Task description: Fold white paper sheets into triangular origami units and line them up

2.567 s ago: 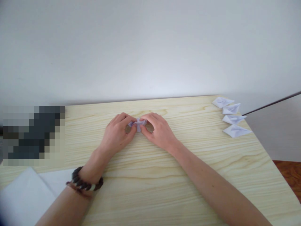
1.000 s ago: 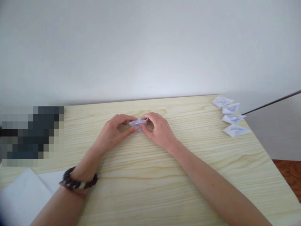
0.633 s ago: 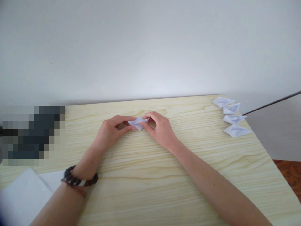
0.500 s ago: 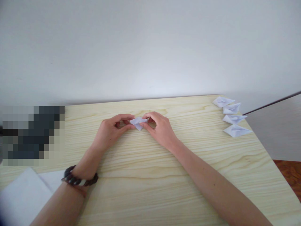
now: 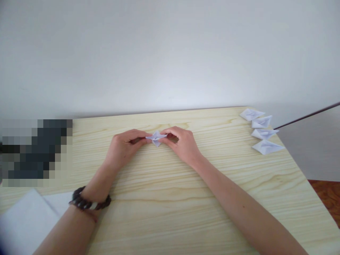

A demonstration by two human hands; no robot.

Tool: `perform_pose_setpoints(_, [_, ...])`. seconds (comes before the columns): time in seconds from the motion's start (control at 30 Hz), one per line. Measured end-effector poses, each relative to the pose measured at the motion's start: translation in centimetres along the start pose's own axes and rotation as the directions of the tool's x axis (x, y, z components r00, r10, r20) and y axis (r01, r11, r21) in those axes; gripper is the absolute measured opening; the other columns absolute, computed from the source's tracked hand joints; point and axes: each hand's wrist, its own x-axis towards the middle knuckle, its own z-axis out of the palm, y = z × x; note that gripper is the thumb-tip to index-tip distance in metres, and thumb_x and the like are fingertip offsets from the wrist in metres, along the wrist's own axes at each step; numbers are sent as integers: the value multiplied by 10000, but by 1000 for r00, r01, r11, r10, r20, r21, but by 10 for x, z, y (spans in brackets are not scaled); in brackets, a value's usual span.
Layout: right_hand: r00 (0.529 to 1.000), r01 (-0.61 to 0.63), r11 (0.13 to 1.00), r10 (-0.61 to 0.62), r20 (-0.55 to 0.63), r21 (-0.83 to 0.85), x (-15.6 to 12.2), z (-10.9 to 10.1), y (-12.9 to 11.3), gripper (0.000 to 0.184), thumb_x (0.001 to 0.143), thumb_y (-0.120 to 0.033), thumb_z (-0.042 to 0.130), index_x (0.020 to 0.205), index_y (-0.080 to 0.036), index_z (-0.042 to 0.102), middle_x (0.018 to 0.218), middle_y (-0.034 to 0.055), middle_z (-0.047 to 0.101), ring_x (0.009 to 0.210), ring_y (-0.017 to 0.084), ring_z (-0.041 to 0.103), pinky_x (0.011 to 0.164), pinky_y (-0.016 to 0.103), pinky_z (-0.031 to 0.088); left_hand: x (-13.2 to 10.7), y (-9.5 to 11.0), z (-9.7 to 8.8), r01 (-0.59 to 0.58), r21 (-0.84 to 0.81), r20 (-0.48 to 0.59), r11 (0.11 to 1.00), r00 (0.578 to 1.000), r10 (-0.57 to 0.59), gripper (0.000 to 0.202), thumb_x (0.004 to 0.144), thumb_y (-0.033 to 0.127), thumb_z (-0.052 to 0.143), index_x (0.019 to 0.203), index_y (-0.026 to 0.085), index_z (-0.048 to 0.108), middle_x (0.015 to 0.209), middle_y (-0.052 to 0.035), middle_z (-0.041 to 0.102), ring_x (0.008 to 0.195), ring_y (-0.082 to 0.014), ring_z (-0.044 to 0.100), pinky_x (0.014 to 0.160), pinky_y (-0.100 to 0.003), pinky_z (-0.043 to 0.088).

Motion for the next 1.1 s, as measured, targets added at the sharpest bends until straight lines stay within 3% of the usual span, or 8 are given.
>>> perform_pose_setpoints(0.1, [998,-61,997,61,0,47,1,-2,1,130,785,-306,725,879,-216,730,858,26,752,742,168,687,686,281,554,0,-1,-1,69,-10,-39,998,997,-70,158,793,308,679,903,231,761,788,6,732,626,-124,572,600,-235,448])
perform_pose_setpoints(0.23, [999,-44,998,44,12,35,1,-2,1,162,769,-319,739,897,-221,722,881,24,754,742,172,687,701,293,558,-1,-3,-1,129,-37,-69,991,989,-131,208,799,378,671,923,237,760,744,18,729,600,-123,553,561,-242,406])
perform_pose_setpoints(0.5, [985,172,981,-170,25,-90,-3,1,1,76,857,-291,642,885,-222,659,893,13,746,712,144,680,653,240,530,-1,0,-3,174,-313,-61,934,977,-203,245,793,390,674,920,183,706,972,-59,756,889,-212,686,824,-338,527])
perform_pose_setpoints(0.67, [982,188,964,-187,20,-186,-5,2,1,74,893,-275,583,850,-226,618,861,8,736,714,139,681,654,236,521,0,2,-5,162,-432,-53,887,977,-204,190,812,337,669,890,166,643,1031,-87,745,889,-198,695,794,-318,548])
perform_pose_setpoints(0.83, [982,143,981,-157,-101,-132,-6,2,-4,66,879,-221,578,818,-228,554,930,36,739,830,167,703,733,282,542,1,3,-5,135,-544,-17,828,985,-172,160,822,301,675,849,168,588,1037,-88,744,862,-161,696,817,-302,538])
perform_pose_setpoints(0.97, [981,138,987,-147,-130,-82,-6,2,-4,77,883,-227,562,811,-227,535,884,44,732,817,168,704,739,298,546,0,4,-2,130,-591,38,796,990,-133,221,817,345,681,837,177,539,1025,-99,741,917,-177,698,866,-326,528])
perform_pose_setpoints(1.1, [982,145,984,-155,-103,-107,-6,2,-3,81,869,-226,574,800,-232,532,904,38,737,823,171,706,735,296,544,0,2,0,149,-569,96,809,989,-115,373,698,363,782,900,199,513,945,-57,743,895,-197,709,844,-340,545])
